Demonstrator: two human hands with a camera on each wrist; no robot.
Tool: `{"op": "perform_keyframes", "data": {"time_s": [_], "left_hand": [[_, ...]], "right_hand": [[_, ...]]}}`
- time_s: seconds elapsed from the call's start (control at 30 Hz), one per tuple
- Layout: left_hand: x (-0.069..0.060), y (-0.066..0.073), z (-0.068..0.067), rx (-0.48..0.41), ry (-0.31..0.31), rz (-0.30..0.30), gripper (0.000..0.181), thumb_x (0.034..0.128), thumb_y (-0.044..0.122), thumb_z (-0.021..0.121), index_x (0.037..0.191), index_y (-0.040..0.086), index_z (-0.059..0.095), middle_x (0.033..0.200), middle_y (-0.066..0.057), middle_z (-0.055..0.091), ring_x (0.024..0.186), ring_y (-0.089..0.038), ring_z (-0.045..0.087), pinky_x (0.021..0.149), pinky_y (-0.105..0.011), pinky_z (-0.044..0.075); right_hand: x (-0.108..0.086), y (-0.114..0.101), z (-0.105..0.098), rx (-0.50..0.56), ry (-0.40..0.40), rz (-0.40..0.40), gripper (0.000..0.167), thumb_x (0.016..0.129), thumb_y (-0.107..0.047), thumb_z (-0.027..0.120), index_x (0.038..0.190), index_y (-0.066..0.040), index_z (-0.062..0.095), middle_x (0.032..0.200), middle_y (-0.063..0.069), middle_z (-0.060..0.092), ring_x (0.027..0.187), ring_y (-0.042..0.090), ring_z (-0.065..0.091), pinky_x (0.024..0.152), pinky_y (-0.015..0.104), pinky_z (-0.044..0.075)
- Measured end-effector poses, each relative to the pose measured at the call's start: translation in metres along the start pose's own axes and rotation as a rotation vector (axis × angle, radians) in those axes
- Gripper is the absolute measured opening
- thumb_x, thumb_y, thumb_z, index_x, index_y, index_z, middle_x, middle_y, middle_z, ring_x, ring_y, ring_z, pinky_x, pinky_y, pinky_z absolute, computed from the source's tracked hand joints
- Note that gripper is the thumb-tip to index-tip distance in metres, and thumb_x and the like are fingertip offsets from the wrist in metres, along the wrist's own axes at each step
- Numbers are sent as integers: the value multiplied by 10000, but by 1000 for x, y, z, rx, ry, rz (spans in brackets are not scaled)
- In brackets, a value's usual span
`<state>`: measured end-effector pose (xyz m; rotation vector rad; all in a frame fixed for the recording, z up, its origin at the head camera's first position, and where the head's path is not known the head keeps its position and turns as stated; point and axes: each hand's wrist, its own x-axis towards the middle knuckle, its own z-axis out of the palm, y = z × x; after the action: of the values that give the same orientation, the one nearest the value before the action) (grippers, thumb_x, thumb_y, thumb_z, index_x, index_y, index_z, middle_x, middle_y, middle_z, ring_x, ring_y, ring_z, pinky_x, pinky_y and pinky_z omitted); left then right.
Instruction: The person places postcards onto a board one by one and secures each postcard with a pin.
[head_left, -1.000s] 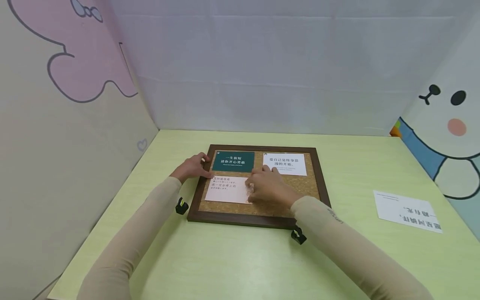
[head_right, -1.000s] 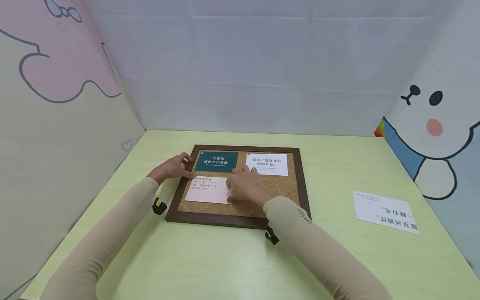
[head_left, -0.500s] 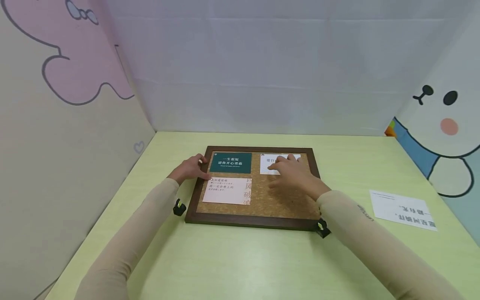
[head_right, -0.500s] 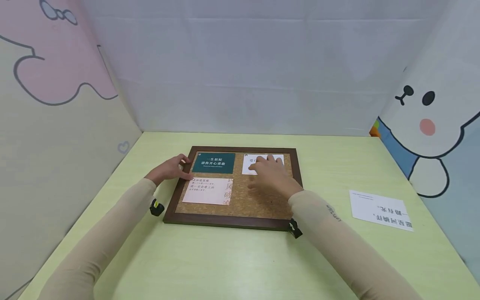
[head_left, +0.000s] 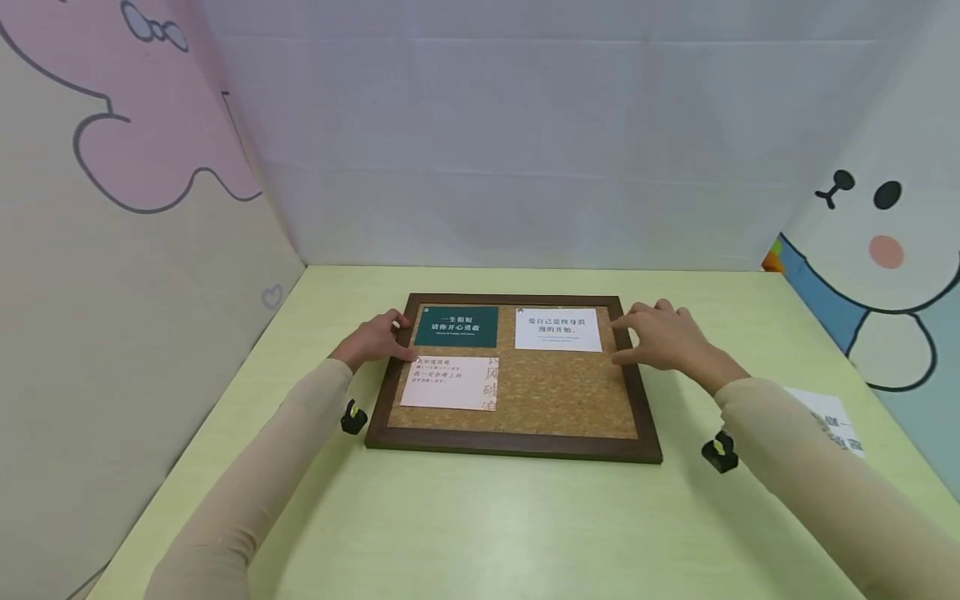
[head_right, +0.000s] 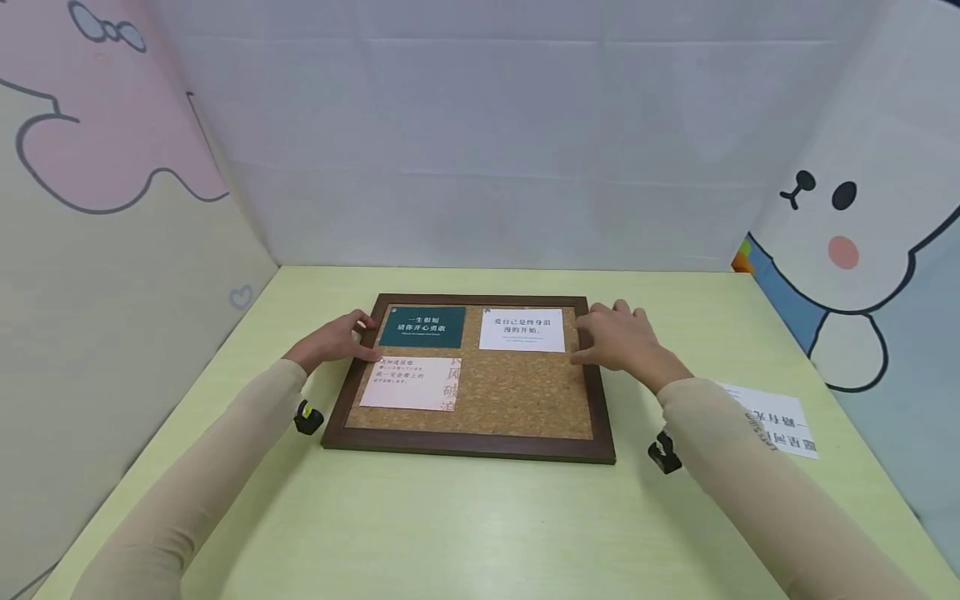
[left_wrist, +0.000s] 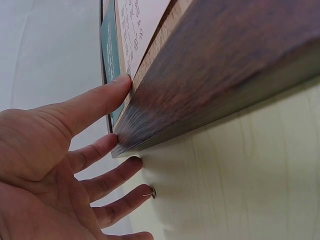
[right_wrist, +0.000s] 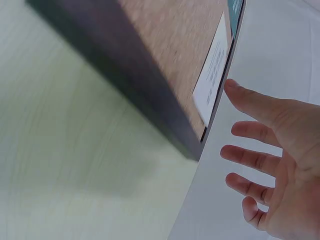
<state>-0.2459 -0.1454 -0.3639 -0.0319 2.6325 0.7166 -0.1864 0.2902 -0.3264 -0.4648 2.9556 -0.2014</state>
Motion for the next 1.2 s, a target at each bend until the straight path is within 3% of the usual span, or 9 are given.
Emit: {"op": "perform_keyframes", "data": {"time_s": [0.5,0.77,0.93,1.2], "left_hand": [[3,-4,0,-22,-2,1,691,832,283,789,1369,80,404,1446,-234,419,1218,-366,460,1051,-525,403],[3,-4,1,-21,0,2,687,835,282,786,1371,84,405,1444,-229,422,1212,-361,464,1047,-521,407],[3,-4,1,-27,-3,0,687,833,288,788,1368,90,404,1440,-225,424,1205,-357,462,1041,-516,409],[3,-3,1,-28,-8,-5,691,830,289,791,1366,89,402,1445,-228,419,1208,-357,458,1046,-521,405]], "right_hand": [[-38,78,-3,-25,-39,91,650,809,-399,779,1309,-25,600,1258,265,588,1020,475,486,767,592,383],[-55,113,5,1,-105,135,700,778,-429,796,1300,-6,597,1241,277,577,1031,517,464,792,674,355],[-63,129,12,35,-168,161,759,725,-452,829,1285,7,602,1234,297,568,1025,522,450,831,724,307],[-71,142,20,53,-234,175,781,683,-475,845,1259,2,619,1255,324,554,999,500,473,807,697,329]]}}
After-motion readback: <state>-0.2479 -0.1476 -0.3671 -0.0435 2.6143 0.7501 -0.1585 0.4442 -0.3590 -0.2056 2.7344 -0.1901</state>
